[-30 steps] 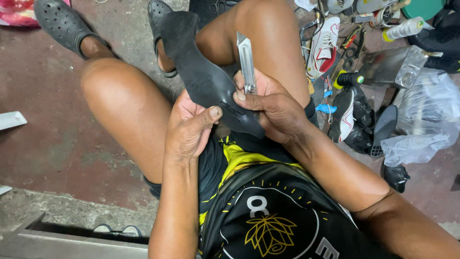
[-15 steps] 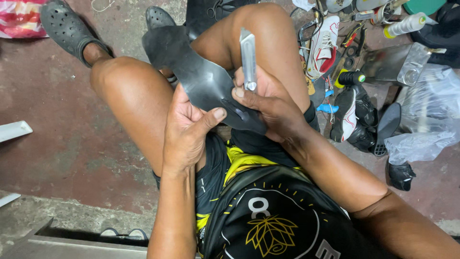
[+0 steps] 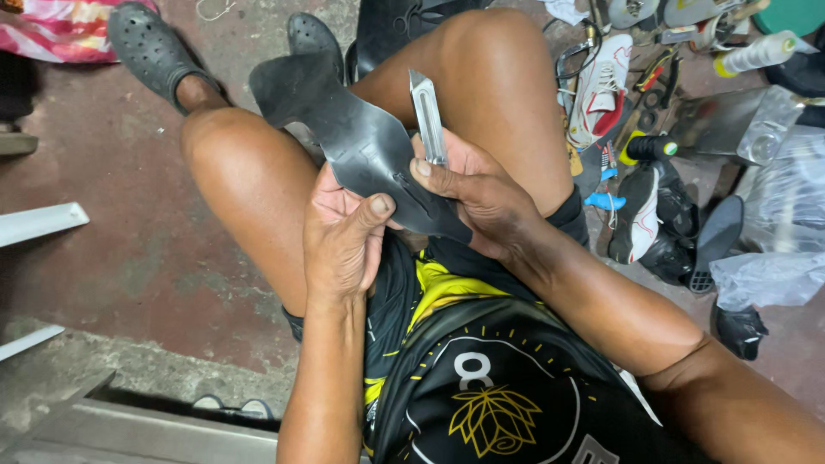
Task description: The person trims the edges of a black rubber shoe sole using a utility knife while holding the sole by hand.
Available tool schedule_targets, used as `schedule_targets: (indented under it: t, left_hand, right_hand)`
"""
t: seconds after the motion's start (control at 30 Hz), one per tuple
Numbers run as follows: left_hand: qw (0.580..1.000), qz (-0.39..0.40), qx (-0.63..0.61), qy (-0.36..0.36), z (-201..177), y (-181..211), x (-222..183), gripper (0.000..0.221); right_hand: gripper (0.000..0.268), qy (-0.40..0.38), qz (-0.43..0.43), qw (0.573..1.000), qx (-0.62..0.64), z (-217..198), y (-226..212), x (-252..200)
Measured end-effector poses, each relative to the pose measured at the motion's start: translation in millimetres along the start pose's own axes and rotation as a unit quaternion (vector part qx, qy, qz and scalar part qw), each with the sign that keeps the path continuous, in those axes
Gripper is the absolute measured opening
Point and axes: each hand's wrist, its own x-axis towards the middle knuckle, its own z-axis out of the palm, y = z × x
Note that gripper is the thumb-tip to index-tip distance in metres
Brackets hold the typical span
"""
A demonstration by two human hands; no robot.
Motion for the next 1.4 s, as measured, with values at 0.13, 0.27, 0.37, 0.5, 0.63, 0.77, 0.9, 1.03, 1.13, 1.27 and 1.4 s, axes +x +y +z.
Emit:
schedule_targets:
  t: [0.13, 0.27, 0.37, 0.5, 0.63, 0.77, 0.9, 1.03, 1.13, 1.27, 1.4]
  left_hand:
    - [1.0, 0.013, -0.001, 0.005, -1.1, 5.1, -7.2, 0.061]
    - [0.999, 0.035, 0.027, 0.007, -3.5, 11.4, -16.8, 0.062]
    - [0.994, 0.049, 0.09, 0.038, -12.0, 16.8, -25.3, 0.055]
    - [0.981, 0.021, 0.16, 0.109, -37.2, 19.1, -35.8, 0.031]
    - [0.962, -0.023, 0.184, 0.202, -75.2, 6.9, -49.5, 0.021]
    - [0.928, -0.036, 0.233, 0.289, -118.0, -18.7, -53.9, 0.014]
    - [0.909, -0.044, 0.237, 0.339, -170.6, -46.0, -58.1, 0.006]
    - [0.884, -0.034, 0.272, 0.378, -201.3, -63.4, -54.1, 0.015]
    - [0.853, -0.042, 0.336, 0.396, -204.9, -71.4, -45.7, 0.019]
    - [0.753, -0.059, 0.511, 0.411, -193.8, -66.9, -41.3, 0.025]
    - [0.737, -0.041, 0.521, 0.43, -181.2, -57.0, -41.5, 0.035]
  right_hand:
    - [0.048, 0.004, 0.055, 0.998, 0.001, 3.9, 7.9, 3.7]
    - [0.054, -0.03, 0.067, 0.997, 0.023, 5.8, 14.7, 7.3]
    - [0.042, -0.035, 0.039, 0.998, -0.024, 2.7, 23.6, 12.1]
    - [0.028, -0.022, -0.007, 0.981, -0.191, -12.7, 39.9, 24.8]
    - [0.025, -0.013, -0.01, 0.931, -0.365, -33.7, 66.7, 39.0]
    - [0.018, -0.005, 0.004, 0.876, -0.482, -46.1, 87.8, 54.9]
    - [0.019, 0.02, 0.013, 0.727, -0.686, -50.2, 99.2, 48.2]
    - [0.022, 0.003, 0.122, 0.674, -0.729, -46.6, 104.4, 39.9]
    - [0.023, -0.018, 0.17, 0.648, -0.742, -43.7, 118.0, 36.7]
    - [0.024, -0.02, 0.185, 0.625, -0.758, -47.0, 129.3, 42.8]
    - [0.025, -0.025, 0.201, 0.599, -0.774, -52.2, 133.0, 43.8]
